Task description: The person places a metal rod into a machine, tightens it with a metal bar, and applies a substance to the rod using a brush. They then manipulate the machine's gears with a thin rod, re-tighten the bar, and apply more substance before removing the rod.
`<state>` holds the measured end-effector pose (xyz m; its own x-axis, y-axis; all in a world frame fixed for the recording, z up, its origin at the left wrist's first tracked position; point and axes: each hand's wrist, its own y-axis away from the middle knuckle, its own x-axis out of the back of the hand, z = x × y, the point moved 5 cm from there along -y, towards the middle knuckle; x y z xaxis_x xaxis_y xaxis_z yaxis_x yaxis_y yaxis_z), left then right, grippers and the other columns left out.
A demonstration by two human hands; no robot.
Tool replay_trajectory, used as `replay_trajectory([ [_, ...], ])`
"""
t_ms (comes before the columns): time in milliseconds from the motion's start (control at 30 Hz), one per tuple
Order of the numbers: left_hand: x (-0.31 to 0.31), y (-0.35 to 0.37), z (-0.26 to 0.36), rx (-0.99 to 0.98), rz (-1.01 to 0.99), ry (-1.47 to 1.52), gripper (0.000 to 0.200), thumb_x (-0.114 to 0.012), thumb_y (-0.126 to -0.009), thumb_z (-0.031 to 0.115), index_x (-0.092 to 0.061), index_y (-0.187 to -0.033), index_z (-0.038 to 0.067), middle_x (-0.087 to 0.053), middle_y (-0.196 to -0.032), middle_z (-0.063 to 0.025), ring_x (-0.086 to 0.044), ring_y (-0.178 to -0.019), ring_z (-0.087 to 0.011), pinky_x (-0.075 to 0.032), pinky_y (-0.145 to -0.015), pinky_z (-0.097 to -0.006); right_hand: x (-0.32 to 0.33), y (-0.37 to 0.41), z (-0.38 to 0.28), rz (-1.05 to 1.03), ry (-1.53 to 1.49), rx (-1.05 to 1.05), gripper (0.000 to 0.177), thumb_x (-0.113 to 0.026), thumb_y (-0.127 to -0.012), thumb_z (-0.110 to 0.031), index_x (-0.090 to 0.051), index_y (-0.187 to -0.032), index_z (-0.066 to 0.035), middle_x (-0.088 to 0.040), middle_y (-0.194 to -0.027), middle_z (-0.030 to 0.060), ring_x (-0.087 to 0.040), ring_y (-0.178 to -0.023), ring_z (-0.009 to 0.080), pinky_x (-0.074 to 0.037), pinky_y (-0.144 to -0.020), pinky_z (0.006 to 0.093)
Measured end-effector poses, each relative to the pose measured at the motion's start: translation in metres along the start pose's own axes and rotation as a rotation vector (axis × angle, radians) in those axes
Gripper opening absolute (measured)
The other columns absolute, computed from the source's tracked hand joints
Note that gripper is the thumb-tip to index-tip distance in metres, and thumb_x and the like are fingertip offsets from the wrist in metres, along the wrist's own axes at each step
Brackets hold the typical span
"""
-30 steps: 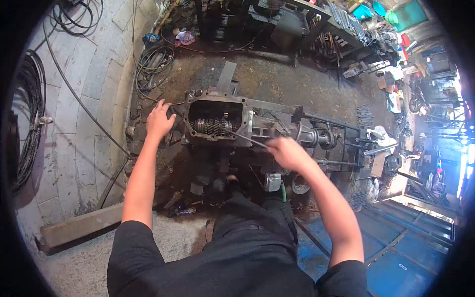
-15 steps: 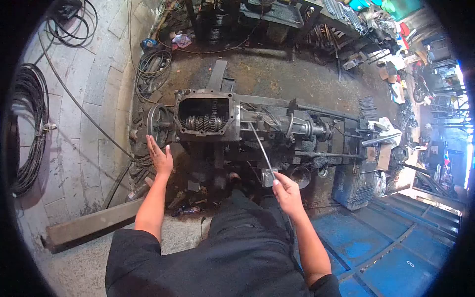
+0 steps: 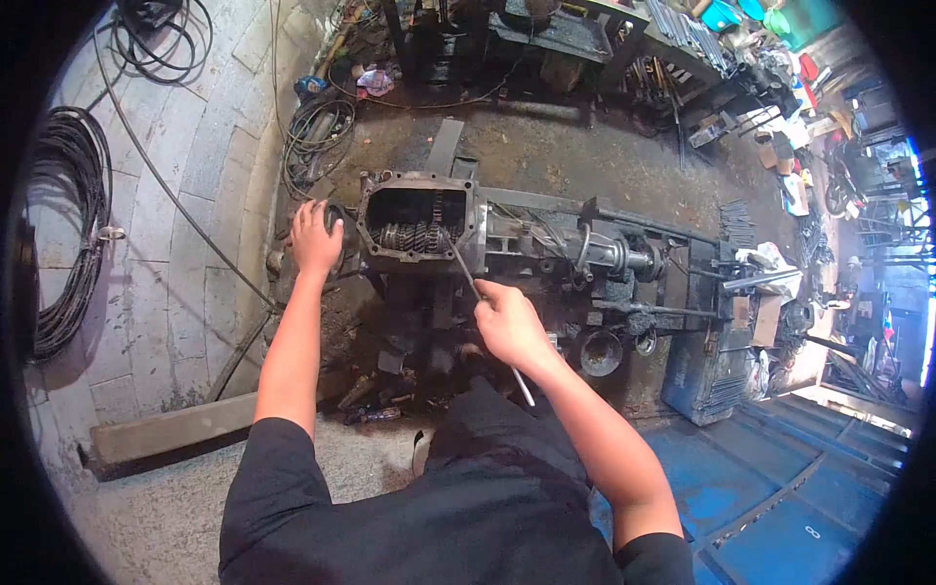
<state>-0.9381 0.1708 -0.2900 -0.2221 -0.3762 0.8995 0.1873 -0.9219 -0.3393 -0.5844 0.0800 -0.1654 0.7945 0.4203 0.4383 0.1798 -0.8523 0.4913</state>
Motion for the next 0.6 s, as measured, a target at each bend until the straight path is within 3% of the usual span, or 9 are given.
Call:
replay_trajectory([
  [100, -0.007, 0.0, 0.0, 0.068, -0.084, -0.015, 0.045, -0.063, -0.086, 0.033, -0.06, -0.124, 0.01, -0.05, -0.138, -0.0088, -0.043, -0.131, -0.0298, -0.035, -0.108, -0.0457, -0.01, -0.016, 0.006, -0.048, -0.084, -0.036, 0.043, -0.048, -0.086, -0.012, -0.059, -0.126, 0.001, -0.065, -0.102, 0.0313, -0.064, -0.104, 0.0424, -0.048, -0.09, 0.0445],
  [167, -0.007, 0.002, 0.0, 0.074, -0.092, -0.039, 0.045, -0.063, -0.085, 0.033, -0.06, -0.124, 0.009, -0.05, -0.138, -0.008, -0.043, -0.131, -0.0297, -0.035, -0.108, -0.0455, -0.012, -0.018, 0.003, 0.029, 0.025, 0.029, 0.046, -0.048, -0.086, -0.009, -0.056, -0.129, 0.005, -0.066, -0.075, 0.0153, -0.061, -0.066, 0.0136, -0.049, -0.065, 0.033],
  [367, -0.004, 0.004, 0.004, 0.083, -0.085, -0.067, 0.044, -0.064, -0.082, 0.034, -0.065, -0.118, 0.009, -0.05, -0.138, -0.006, -0.045, -0.129, -0.0296, -0.039, -0.106, -0.0442, -0.021, -0.034, 0.002, 0.206, 0.069, 0.067, 0.046, -0.048, -0.088, -0.01, -0.055, -0.131, 0.004, -0.068, -0.082, 0.0232, -0.068, -0.074, 0.0204, -0.051, -0.071, 0.0359],
  [467, -0.002, 0.003, 0.006, 0.091, -0.081, -0.064, 0.042, -0.065, -0.081, 0.034, -0.067, -0.114, 0.009, -0.05, -0.139, -0.0057, -0.046, -0.128, -0.0295, -0.04, -0.105, -0.0436, -0.03, -0.033, -0.012, 0.138, 0.1, 0.074, 0.046, -0.048, -0.089, -0.011, -0.054, -0.132, 0.004, -0.068, -0.086, 0.0256, -0.07, -0.078, 0.0242, -0.051, -0.073, 0.0367],
  [533, 0.001, 0.003, 0.006, 0.09, -0.078, -0.062, 0.042, -0.065, -0.08, 0.035, -0.068, -0.113, 0.009, -0.05, -0.139, -0.0056, -0.046, -0.128, -0.0295, -0.041, -0.104, -0.0434, -0.037, -0.035, -0.001, 0.141, 0.137, 0.069, 0.044, -0.048, -0.091, -0.011, -0.054, -0.132, 0.005, -0.068, -0.091, 0.0272, -0.069, -0.078, 0.0218, -0.051, -0.073, 0.0354],
  [600, 0.001, 0.002, 0.007, 0.104, -0.102, -0.051, 0.042, -0.065, -0.079, 0.035, -0.068, -0.113, 0.01, -0.05, -0.138, -0.0056, -0.046, -0.128, -0.0293, -0.042, -0.104, -0.0436, -0.034, -0.035, 0.01, 0.275, -0.013, 0.011, 0.043, -0.048, -0.093, -0.011, -0.053, -0.133, 0.004, -0.068, -0.087, 0.0241, -0.063, -0.071, 0.0152, -0.049, -0.069, 0.0319],
])
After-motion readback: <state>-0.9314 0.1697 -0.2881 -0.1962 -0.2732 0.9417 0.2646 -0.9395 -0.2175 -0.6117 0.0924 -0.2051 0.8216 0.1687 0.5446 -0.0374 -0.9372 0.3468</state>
